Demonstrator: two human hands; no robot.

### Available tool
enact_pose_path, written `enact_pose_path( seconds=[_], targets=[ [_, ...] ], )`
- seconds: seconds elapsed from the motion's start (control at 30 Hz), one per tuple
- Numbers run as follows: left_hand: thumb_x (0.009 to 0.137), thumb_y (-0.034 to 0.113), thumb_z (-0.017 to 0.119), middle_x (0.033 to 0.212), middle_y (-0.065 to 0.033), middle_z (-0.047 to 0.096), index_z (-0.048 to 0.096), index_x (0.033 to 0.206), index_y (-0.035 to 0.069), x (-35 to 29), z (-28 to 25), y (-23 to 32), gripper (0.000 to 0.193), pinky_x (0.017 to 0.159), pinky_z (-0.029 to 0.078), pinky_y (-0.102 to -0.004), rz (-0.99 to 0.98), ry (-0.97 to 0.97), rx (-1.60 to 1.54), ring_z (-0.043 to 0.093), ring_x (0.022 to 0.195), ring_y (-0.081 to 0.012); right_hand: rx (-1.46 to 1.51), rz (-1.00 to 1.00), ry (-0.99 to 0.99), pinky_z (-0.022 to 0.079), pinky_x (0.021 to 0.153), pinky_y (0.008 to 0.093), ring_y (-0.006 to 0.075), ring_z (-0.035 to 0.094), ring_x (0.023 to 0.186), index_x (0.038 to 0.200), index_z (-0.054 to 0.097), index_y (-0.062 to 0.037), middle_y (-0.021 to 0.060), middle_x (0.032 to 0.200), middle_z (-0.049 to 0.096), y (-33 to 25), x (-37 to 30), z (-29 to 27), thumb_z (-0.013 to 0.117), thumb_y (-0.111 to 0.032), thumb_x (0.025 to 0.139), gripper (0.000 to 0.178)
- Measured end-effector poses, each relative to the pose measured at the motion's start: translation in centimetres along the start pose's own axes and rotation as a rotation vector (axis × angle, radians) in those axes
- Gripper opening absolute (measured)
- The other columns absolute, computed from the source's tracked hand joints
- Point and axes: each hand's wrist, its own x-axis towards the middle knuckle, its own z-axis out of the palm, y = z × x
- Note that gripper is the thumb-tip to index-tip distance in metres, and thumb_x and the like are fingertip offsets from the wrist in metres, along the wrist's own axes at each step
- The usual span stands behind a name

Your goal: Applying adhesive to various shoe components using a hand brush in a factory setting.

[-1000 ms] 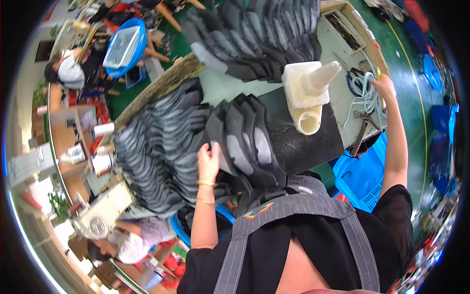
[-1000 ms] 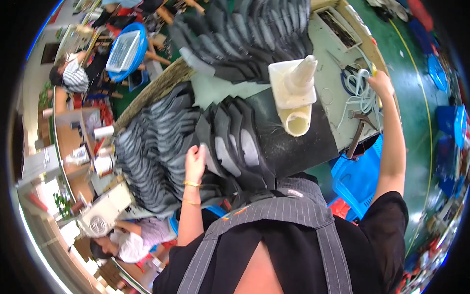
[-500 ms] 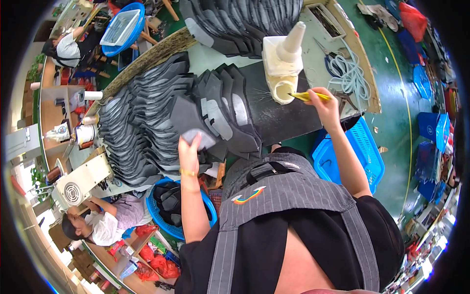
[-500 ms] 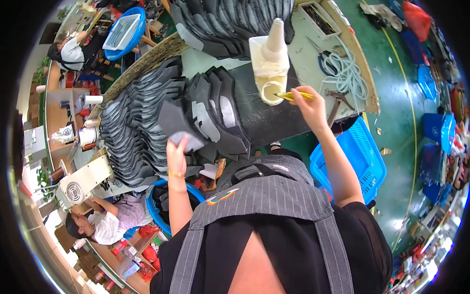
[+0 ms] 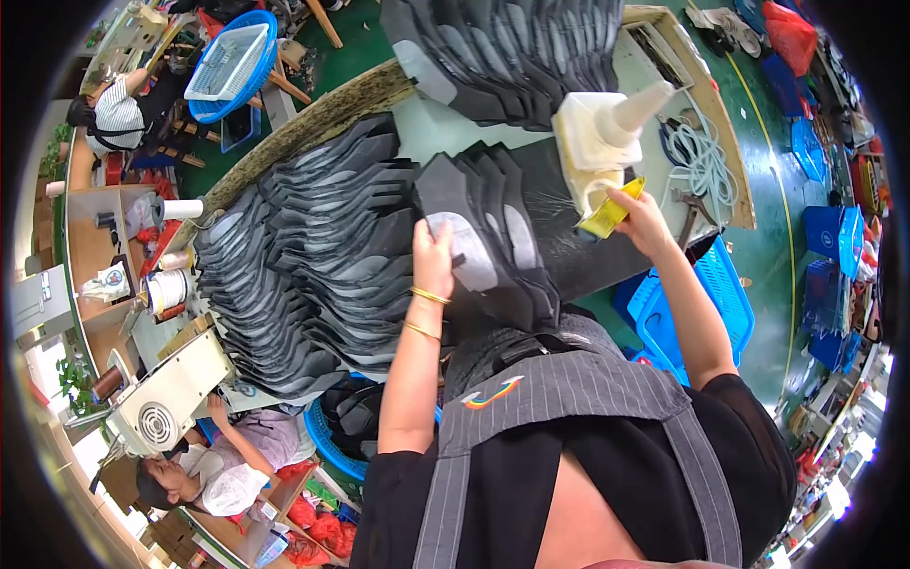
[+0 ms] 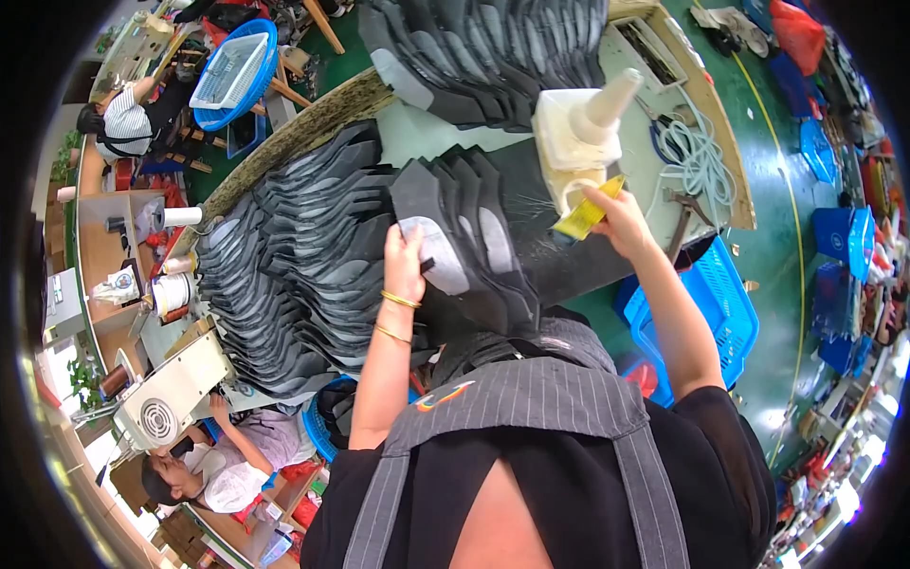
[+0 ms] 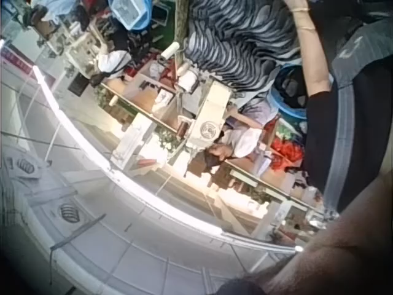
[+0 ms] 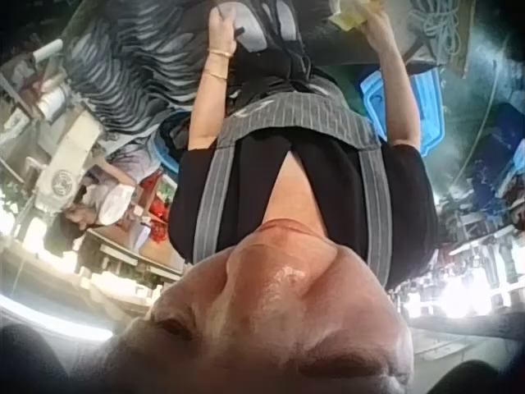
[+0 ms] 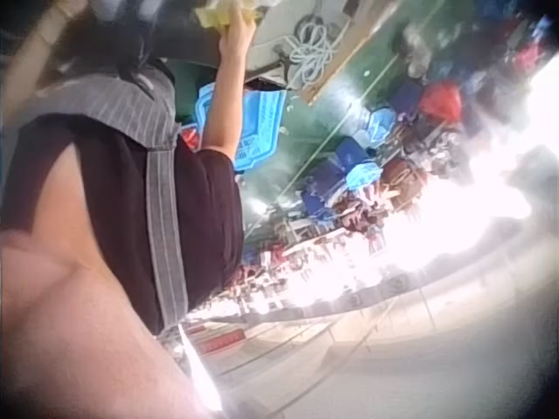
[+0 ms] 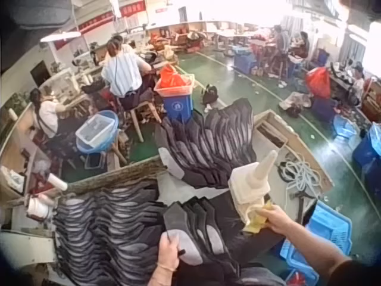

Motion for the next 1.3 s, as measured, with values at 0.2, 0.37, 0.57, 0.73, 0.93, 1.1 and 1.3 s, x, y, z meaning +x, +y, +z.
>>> enact_pose_path(
  seconds=[0.2,0.37,0.57,0.73,0.93,1.1,1.3],
  targets=[
    [0.086,0.006,0.056,0.093,-0.0085,0.059,0.051,0.100,-0.003,1.1,-0.7,-3.1,0.017,0.072,0.046,-0.0285,-0.116,0.185,0.197,0.056,0.079,-0.0147,0.051,-0.261,-0.007,0.054,0.058,0.0253,0.0129,0.062,0.080,0.096,0.062,-0.0001,0.0078,0.091,0.064,-0.2,2.0,17.9,0.062,-0.024,0.087,0.025],
    [0.084,0.007,0.056,0.090,-0.0095,0.059,0.051,0.099,-0.004,1.5,-1.1,-3.2,0.019,0.071,0.046,-0.0294,-0.158,0.206,0.310,0.055,0.078,-0.0151,-0.454,-0.319,0.007,0.053,0.056,0.0231,0.0071,0.058,0.063,0.088,0.062,0.0007,0.0029,0.073,0.061,1.8,3.7,20.3,0.060,-0.016,0.088,0.017],
    [0.089,0.012,0.052,0.096,-0.0065,0.059,0.051,0.104,-0.001,0.8,-1.3,-2.5,0.020,0.078,0.044,-0.0280,-0.252,0.126,0.133,0.054,0.087,-0.0133,-0.516,-0.404,0.062,0.047,0.049,0.0229,0.0084,0.058,0.053,0.081,0.064,0.0000,0.0046,0.063,0.061,2.1,6.1,20.6,0.065,-0.019,0.083,0.019],
    [0.086,0.008,0.052,0.103,-0.0083,0.058,0.048,0.112,-0.001,-0.3,-2.2,-0.4,0.027,0.082,0.045,-0.0302,-0.295,-0.158,-0.199,0.056,0.092,-0.0176,-0.580,-0.388,-0.125,0.047,0.050,0.0235,0.0100,0.058,0.058,0.081,0.062,0.0047,0.0052,0.069,0.062,1.6,9.5,20.3,0.063,-0.027,0.083,0.032],
    [0.088,0.004,0.052,0.107,-0.0070,0.055,0.044,0.115,0.001,-0.2,-2.6,-2.4,0.029,0.086,0.042,-0.0290,-0.193,-0.087,-0.132,0.053,0.096,-0.0152,-0.498,-0.124,-0.400,0.046,0.050,0.0210,0.0107,0.059,0.059,0.081,0.063,0.0009,0.0043,0.072,0.063,-0.6,2.9,16.8,0.065,-0.029,0.081,0.030],
    [0.090,0.004,0.049,0.107,-0.0056,0.052,0.042,0.115,0.001,-3.0,-1.3,-1.1,0.026,0.087,0.040,-0.0262,0.035,-0.047,0.027,0.050,0.095,-0.0121,-0.631,-0.193,-0.450,0.049,0.052,0.0237,0.0107,0.060,0.061,0.076,0.060,0.0016,0.0052,0.068,0.061,1.6,-1.4,12.1,0.065,-0.020,0.081,0.023],
    [0.090,0.010,0.048,0.105,-0.0226,0.057,0.041,0.115,-0.002,-1.1,-1.5,-1.5,0.028,0.084,0.043,-0.0364,0.291,0.194,0.472,0.057,0.096,-0.0333,-0.341,-0.441,-0.416,0.047,0.054,0.0218,0.0084,0.059,0.061,0.085,0.060,-0.0028,0.0044,0.074,0.063,-0.5,-2.7,14.6,0.066,-0.023,0.083,0.021]
  ],
)
